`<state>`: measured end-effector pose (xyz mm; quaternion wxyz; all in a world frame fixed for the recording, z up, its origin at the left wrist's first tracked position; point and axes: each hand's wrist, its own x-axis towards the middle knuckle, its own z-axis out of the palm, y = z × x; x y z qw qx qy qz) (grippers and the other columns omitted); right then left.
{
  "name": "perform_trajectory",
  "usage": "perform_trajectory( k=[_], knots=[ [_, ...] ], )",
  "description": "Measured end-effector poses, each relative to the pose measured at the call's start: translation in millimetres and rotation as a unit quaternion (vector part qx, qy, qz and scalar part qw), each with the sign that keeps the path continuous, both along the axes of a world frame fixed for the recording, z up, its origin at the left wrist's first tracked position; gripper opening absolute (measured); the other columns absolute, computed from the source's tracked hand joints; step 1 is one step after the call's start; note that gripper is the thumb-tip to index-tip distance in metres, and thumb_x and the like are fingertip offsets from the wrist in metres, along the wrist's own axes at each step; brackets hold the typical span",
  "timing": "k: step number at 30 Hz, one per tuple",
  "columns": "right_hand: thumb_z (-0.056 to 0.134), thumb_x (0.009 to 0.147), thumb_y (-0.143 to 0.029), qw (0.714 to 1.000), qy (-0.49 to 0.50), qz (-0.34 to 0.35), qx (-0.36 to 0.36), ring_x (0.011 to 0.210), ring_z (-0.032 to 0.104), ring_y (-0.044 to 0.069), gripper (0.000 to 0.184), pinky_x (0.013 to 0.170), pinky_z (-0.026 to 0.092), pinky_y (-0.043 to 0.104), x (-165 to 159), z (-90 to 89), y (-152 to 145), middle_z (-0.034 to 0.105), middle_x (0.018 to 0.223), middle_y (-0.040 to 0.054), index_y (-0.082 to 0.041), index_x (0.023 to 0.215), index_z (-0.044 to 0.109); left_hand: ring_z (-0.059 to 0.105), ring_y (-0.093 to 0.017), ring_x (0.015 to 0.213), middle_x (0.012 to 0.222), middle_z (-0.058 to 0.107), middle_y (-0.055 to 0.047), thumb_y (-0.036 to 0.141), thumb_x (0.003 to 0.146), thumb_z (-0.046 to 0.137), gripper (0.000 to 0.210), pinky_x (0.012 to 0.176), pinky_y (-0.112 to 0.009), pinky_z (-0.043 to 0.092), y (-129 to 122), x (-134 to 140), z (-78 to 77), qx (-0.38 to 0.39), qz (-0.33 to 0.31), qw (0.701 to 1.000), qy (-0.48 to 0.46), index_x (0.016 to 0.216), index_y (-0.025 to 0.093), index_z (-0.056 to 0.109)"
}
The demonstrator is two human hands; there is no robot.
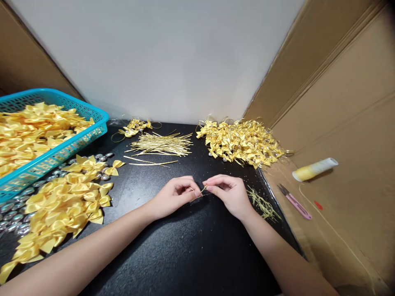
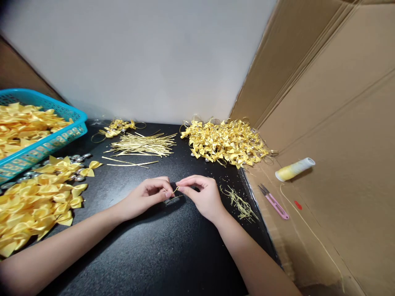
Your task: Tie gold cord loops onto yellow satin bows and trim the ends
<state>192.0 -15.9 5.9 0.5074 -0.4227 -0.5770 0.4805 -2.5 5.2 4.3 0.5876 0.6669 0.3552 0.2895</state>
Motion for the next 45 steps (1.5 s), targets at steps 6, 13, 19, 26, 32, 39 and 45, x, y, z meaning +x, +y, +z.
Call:
perform_trajectory(
  k=[6,13,19,26,32,39,45],
  knots=[
    [0.076,0.074,-0.022,0.997,-0.06,-0.004,0.042,0.088,0.066,0.019,0.003,0.087,0.05,0.038,1.4,3.7,0.0,0.073,0.088,0.0031,-0.026,0.073,0.075,0.056,-0.019,0.092,0.105,0.063,-0.008,0.028,0.084,0.059,0.017,0.083,-0.033,0.044,6.8,-7.9,7.7,0.111,0.044,0.993,-0.008,0.097,0.018,0.066],
    [0.075,0.074,-0.022,0.995,-0.086,-0.003,0.053,0.096,0.061,0.019,0.006,0.092,0.045,0.04,1.8,1.7,-0.7,0.068,0.096,0.0023,-0.027,0.075,0.075,0.059,-0.017,0.086,0.092,0.066,-0.005,0.027,0.086,0.058,0.016,0.08,-0.03,0.045,-0.6,2.1,17.0,-0.008,-0.027,0.999,-0.025,0.096,0.015,0.064],
    [0.077,0.074,-0.026,0.995,-0.087,0.009,0.049,0.094,0.061,0.02,0.002,0.09,0.045,0.041,-0.1,2.2,-1.1,0.068,0.094,0.0031,-0.027,0.074,0.076,0.054,-0.012,0.071,0.075,0.063,-0.001,0.032,0.084,0.062,0.019,0.07,-0.025,0.043,-2.0,7.8,10.4,-0.103,-0.025,0.992,-0.061,0.078,0.014,0.06],
    [0.076,0.075,-0.026,0.994,-0.088,0.02,0.054,0.09,0.063,0.018,0.001,0.087,0.048,0.037,-1.2,2.8,-1.0,0.068,0.09,0.0025,-0.027,0.076,0.076,0.041,-0.007,0.052,0.061,0.045,0.007,0.044,0.084,0.059,0.029,0.051,-0.02,0.036,-6.0,8.2,7.4,-0.13,-0.025,0.99,-0.057,0.081,0.016,0.054],
    [0.075,0.075,-0.021,0.994,-0.086,0.021,0.065,0.086,0.064,0.017,0.005,0.084,0.05,0.035,0.1,4.8,-0.4,0.069,0.087,0.0021,-0.025,0.076,0.075,0.024,-0.005,0.044,0.053,0.031,0.01,0.05,0.084,0.056,0.035,0.039,-0.016,0.018,-6.8,8.2,13.9,-0.12,-0.011,0.993,-0.008,0.078,0.016,0.052],
    [0.076,0.073,-0.018,0.991,-0.104,0.03,0.082,0.085,0.066,0.017,0.011,0.082,0.052,0.034,3.3,6.0,0.4,0.071,0.087,0.0031,-0.023,0.082,0.074,0.023,-0.004,0.041,0.047,0.03,0.011,0.049,0.079,0.061,0.035,0.038,-0.016,0.015,-7.6,7.8,13.8,-0.132,0.015,0.991,-0.005,0.074,0.015,0.056],
    [0.076,0.072,-0.018,0.98,-0.146,0.028,0.131,0.082,0.066,0.018,0.012,0.077,0.053,0.034,3.7,7.9,-0.8,0.072,0.084,0.004,-0.023,0.083,0.073,0.023,-0.004,0.039,0.043,0.032,0.011,0.048,0.078,0.062,0.034,0.038,-0.016,0.014,-6.4,6.4,10.4,-0.134,0.028,0.991,-0.007,0.074,0.014,0.059]
  ],
)
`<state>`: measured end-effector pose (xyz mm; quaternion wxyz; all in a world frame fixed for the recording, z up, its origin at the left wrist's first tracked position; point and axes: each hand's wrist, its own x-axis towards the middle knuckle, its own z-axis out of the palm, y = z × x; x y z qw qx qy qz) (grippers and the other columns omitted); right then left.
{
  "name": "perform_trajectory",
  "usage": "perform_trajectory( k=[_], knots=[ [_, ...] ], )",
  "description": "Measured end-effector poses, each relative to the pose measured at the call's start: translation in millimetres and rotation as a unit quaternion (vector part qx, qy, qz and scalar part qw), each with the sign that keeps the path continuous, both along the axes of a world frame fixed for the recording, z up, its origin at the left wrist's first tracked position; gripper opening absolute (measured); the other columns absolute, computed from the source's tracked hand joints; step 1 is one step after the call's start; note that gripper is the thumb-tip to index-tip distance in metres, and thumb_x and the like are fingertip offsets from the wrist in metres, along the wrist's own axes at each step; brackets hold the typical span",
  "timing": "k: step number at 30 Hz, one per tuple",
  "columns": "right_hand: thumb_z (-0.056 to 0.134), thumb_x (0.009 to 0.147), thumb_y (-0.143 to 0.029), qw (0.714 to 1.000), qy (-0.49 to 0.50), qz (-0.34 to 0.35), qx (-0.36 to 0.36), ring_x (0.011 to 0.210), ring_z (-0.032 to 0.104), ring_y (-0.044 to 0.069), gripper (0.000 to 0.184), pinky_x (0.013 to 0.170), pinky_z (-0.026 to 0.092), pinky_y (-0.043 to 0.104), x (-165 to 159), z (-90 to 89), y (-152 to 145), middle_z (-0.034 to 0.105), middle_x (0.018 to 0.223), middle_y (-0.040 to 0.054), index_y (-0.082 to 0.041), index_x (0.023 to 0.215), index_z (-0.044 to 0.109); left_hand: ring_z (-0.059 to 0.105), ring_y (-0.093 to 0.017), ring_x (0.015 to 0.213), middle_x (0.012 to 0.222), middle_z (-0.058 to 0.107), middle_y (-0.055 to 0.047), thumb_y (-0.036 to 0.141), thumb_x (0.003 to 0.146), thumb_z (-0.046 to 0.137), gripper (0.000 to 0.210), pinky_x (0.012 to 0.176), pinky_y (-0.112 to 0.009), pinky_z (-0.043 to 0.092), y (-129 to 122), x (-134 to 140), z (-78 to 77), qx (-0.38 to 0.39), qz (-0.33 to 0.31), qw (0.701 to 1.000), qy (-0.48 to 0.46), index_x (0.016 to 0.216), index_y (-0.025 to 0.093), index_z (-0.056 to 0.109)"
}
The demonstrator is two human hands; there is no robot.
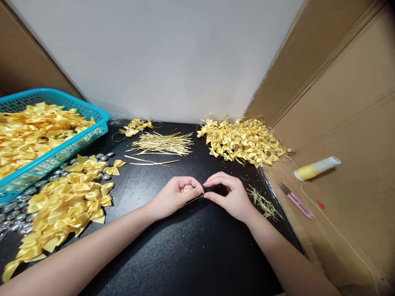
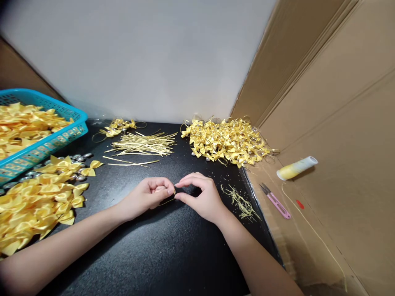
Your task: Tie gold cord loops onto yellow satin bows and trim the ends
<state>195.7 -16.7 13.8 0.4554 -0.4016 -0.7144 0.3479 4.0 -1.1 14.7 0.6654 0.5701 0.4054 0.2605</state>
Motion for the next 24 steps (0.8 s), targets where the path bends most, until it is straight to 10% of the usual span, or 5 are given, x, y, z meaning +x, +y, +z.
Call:
perform_trajectory(
  k=[24],
  knots=[
    [0.071,0.08,-0.026,0.98,-0.113,-0.036,0.159,0.081,0.062,0.02,0.016,0.075,0.047,0.038,-5.2,-6.7,-5.6,0.072,0.086,0.004,-0.027,0.096,0.073,0.018,-0.003,0.038,0.038,0.03,0.011,0.045,0.067,0.074,0.034,0.037,-0.018,0.012,-0.4,0.4,-5.0,-0.053,0.033,0.998,-0.026,0.065,0.013,0.065]
  ],
)
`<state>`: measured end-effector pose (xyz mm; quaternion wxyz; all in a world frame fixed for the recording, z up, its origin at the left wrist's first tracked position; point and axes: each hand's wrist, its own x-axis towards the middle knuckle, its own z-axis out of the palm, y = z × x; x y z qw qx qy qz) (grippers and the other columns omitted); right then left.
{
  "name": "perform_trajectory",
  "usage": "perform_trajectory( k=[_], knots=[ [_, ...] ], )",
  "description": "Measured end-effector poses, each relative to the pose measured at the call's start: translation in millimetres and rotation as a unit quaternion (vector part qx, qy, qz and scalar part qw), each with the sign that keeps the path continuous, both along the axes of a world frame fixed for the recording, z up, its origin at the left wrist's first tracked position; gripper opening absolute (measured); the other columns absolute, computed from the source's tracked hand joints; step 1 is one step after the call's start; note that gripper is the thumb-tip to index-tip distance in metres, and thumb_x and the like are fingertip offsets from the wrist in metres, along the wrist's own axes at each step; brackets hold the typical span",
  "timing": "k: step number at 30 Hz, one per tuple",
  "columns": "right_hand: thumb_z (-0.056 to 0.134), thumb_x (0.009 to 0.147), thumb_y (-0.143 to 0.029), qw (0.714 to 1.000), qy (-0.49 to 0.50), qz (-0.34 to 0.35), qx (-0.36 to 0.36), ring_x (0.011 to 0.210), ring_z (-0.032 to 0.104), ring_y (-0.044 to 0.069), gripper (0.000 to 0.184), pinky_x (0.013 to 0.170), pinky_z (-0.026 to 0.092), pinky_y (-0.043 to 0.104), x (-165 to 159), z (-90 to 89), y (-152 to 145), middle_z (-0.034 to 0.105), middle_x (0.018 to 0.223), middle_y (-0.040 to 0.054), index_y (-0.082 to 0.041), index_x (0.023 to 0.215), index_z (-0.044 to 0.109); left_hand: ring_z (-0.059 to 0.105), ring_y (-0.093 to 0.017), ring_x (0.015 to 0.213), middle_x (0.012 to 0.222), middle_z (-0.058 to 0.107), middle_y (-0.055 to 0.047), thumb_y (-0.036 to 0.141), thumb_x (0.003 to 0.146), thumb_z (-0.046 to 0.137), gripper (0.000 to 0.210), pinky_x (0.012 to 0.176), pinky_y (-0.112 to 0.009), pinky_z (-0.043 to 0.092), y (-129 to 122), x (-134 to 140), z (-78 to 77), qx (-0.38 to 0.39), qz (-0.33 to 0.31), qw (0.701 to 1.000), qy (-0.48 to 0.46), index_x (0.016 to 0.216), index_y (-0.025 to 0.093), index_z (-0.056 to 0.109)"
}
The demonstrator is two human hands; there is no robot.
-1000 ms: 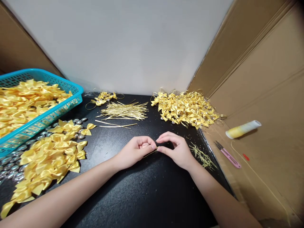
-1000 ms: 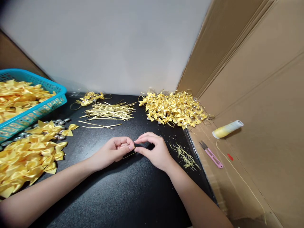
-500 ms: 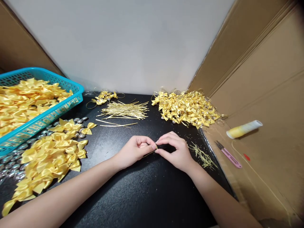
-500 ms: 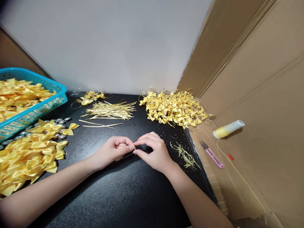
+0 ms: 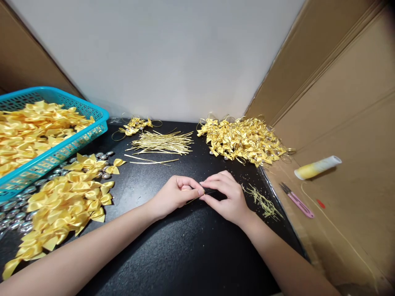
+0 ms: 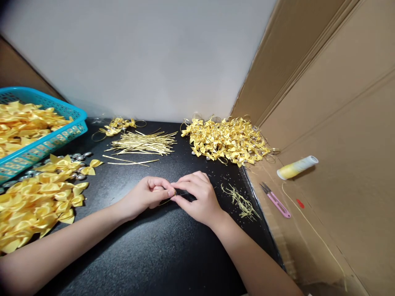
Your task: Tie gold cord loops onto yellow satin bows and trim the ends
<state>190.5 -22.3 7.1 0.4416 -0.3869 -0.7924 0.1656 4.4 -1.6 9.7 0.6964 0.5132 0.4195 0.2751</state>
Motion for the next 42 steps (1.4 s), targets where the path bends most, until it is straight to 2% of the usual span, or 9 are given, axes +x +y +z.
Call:
perform_trajectory(
  k=[6,13,21,31,37,42],
  knots=[
    [0.067,0.083,-0.021,1.0,0.005,-0.013,0.028,0.073,0.06,0.018,0.016,0.071,0.043,0.037,-2.4,-5.0,0.2,0.072,0.08,0.0018,-0.03,0.094,0.075,0.019,-0.003,0.038,0.038,0.029,0.012,0.046,0.067,0.076,0.034,0.037,-0.018,0.012,2.0,-1.3,-2.2,-0.016,-0.003,1.0,-0.02,0.068,0.013,0.067],
    [0.066,0.084,-0.019,0.998,0.017,-0.04,0.034,0.07,0.062,0.017,0.012,0.071,0.043,0.037,-2.3,-5.2,1.1,0.072,0.074,0.0006,-0.028,0.081,0.073,0.017,-0.003,0.038,0.038,0.028,0.012,0.045,0.069,0.076,0.034,0.037,-0.017,0.013,2.9,-2.1,-4.3,-0.03,-0.001,0.999,-0.043,0.078,0.013,0.069],
    [0.064,0.083,-0.015,0.999,0.035,-0.023,-0.005,0.073,0.062,0.017,0.008,0.073,0.043,0.035,-3.3,-1.6,-0.2,0.067,0.075,0.0011,-0.022,0.078,0.064,0.019,-0.003,0.037,0.038,0.032,0.012,0.044,0.068,0.076,0.033,0.036,-0.016,0.014,3.0,-1.2,-2.4,-0.029,0.005,0.999,-0.038,0.069,0.014,0.062],
    [0.063,0.083,-0.013,0.998,0.055,-0.023,-0.018,0.073,0.061,0.016,0.01,0.073,0.043,0.034,-2.9,1.6,0.3,0.065,0.075,0.0011,-0.021,0.077,0.061,0.02,-0.003,0.037,0.038,0.033,0.012,0.043,0.071,0.074,0.032,0.037,-0.016,0.014,3.1,-1.9,-3.9,-0.023,0.003,1.0,-0.021,0.068,0.014,0.061],
    [0.061,0.084,-0.013,0.999,0.046,-0.021,-0.02,0.076,0.06,0.016,0.01,0.074,0.042,0.034,-2.1,0.9,0.6,0.063,0.077,0.001,-0.021,0.079,0.058,0.02,-0.003,0.037,0.038,0.033,0.012,0.043,0.071,0.073,0.032,0.036,-0.017,0.013,3.3,-1.1,-3.4,-0.018,0.0,1.0,-0.018,0.067,0.014,0.06],
    [0.054,0.088,-0.012,1.0,-0.022,-0.015,0.007,0.08,0.058,0.017,0.01,0.076,0.039,0.035,0.6,1.7,0.6,0.062,0.081,0.0017,-0.021,0.084,0.054,0.02,-0.003,0.037,0.038,0.032,0.012,0.043,0.071,0.073,0.033,0.037,-0.016,0.014,3.0,-1.1,-3.9,-0.02,0.007,1.0,-0.021,0.067,0.014,0.06]
  ],
)
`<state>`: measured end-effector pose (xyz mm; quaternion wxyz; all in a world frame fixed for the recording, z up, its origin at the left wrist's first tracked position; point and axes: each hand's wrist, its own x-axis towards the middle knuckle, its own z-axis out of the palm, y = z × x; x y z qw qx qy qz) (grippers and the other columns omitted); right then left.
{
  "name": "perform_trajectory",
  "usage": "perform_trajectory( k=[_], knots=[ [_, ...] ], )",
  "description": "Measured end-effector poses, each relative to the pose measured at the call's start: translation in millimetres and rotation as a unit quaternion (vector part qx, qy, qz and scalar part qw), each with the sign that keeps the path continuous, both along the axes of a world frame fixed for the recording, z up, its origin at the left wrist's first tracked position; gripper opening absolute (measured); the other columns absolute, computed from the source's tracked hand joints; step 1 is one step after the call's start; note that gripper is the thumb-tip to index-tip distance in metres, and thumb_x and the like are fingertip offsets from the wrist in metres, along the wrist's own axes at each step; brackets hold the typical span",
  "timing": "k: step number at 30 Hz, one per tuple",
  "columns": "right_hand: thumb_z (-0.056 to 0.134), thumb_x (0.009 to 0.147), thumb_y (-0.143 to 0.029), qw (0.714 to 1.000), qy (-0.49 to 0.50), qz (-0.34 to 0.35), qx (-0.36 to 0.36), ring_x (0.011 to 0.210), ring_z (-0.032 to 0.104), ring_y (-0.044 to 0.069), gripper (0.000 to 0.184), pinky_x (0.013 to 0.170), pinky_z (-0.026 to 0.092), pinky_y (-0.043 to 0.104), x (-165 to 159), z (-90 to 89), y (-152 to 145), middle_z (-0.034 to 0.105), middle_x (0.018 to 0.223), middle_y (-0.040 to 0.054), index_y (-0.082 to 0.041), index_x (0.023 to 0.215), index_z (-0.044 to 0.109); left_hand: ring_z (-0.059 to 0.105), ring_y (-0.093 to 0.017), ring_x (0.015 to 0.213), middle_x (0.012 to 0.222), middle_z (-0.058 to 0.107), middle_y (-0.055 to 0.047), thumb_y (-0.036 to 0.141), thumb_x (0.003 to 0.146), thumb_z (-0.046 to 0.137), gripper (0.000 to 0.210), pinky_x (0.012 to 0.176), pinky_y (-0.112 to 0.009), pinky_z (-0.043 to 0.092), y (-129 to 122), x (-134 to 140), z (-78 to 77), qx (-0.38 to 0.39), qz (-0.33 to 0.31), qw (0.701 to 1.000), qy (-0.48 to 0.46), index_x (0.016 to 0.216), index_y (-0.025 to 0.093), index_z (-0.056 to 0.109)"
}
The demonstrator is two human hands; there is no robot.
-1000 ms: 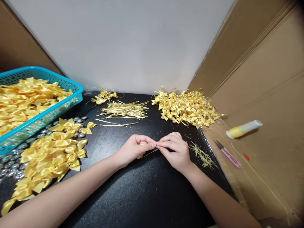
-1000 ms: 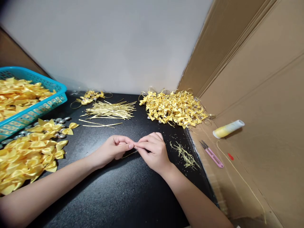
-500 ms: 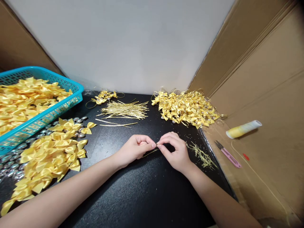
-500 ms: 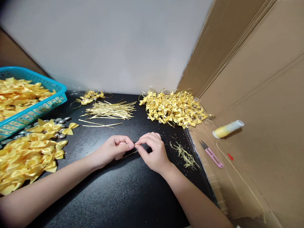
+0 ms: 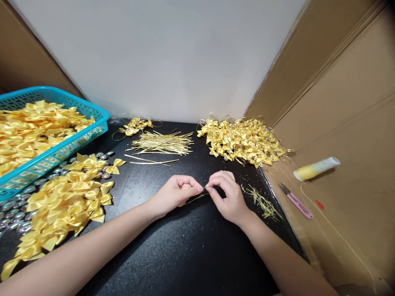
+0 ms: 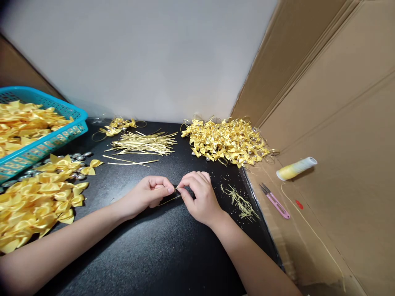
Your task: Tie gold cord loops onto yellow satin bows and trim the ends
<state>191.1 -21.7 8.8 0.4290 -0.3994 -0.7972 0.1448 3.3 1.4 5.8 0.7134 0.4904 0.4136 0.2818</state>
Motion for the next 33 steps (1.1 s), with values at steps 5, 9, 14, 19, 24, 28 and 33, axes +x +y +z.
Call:
perform_trajectory(
  k=[5,9,14,19,24,28,33],
  knots=[
    [0.048,0.091,-0.013,0.999,-0.041,-0.001,0.02,0.082,0.057,0.018,0.01,0.076,0.038,0.035,1.0,1.0,-0.1,0.06,0.083,0.0023,-0.022,0.086,0.049,0.02,-0.003,0.037,0.038,0.033,0.012,0.044,0.071,0.073,0.033,0.037,-0.017,0.013,-0.4,-0.1,1.1,0.0,0.0,1.0,0.005,0.067,0.014,0.06],
    [0.047,0.092,-0.013,0.998,-0.057,-0.001,0.025,0.083,0.056,0.018,0.01,0.077,0.036,0.036,3.2,0.2,-0.2,0.059,0.084,0.0022,-0.022,0.087,0.048,0.019,-0.003,0.037,0.037,0.032,0.012,0.045,0.07,0.073,0.033,0.037,-0.017,0.013,-0.1,0.6,2.1,0.001,-0.002,1.0,0.005,0.067,0.014,0.06],
    [0.047,0.091,-0.012,0.998,-0.064,-0.004,0.027,0.083,0.055,0.017,0.011,0.078,0.035,0.036,6.1,0.0,0.8,0.058,0.085,0.0025,-0.022,0.087,0.047,0.019,-0.003,0.037,0.038,0.032,0.012,0.045,0.071,0.072,0.034,0.038,-0.018,0.013,0.0,0.9,2.3,0.003,-0.003,1.0,0.009,0.067,0.014,0.059],
    [0.047,0.091,-0.012,0.998,-0.057,-0.005,0.023,0.083,0.055,0.017,0.011,0.077,0.035,0.036,5.7,1.2,0.2,0.058,0.085,0.002,-0.022,0.087,0.047,0.02,-0.003,0.038,0.039,0.032,0.012,0.044,0.071,0.072,0.033,0.039,-0.018,0.014,-0.4,1.0,1.2,0.011,0.0,1.0,0.011,0.067,0.014,0.059],
    [0.046,0.091,-0.014,0.999,-0.044,-0.01,0.013,0.082,0.056,0.017,0.011,0.077,0.035,0.035,5.1,3.3,0.0,0.059,0.084,0.0019,-0.022,0.085,0.048,0.019,-0.003,0.038,0.04,0.031,0.012,0.045,0.07,0.073,0.034,0.039,-0.018,0.014,-0.7,1.5,0.5,0.012,0.009,1.0,0.008,0.067,0.014,0.059],
    [0.048,0.091,-0.015,1.0,-0.024,-0.012,0.001,0.081,0.057,0.017,0.011,0.077,0.036,0.036,5.4,5.2,0.5,0.06,0.082,0.0012,-0.022,0.083,0.05,0.02,-0.003,0.038,0.04,0.031,0.012,0.046,0.07,0.073,0.036,0.039,-0.018,0.014,-1.4,1.8,2.8,0.01,0.003,1.0,0.011,0.066,0.014,0.057],
    [0.05,0.09,-0.017,1.0,0.008,-0.011,-0.027,0.078,0.057,0.017,0.012,0.077,0.038,0.036,6.0,7.2,1.2,0.059,0.078,0.001,-0.022,0.079,0.051,0.019,-0.004,0.038,0.039,0.031,0.012,0.046,0.07,0.073,0.035,0.039,-0.018,0.013,-1.2,1.3,2.9,0.009,-0.002,1.0,0.0,0.065,0.015,0.056]
  ],
)
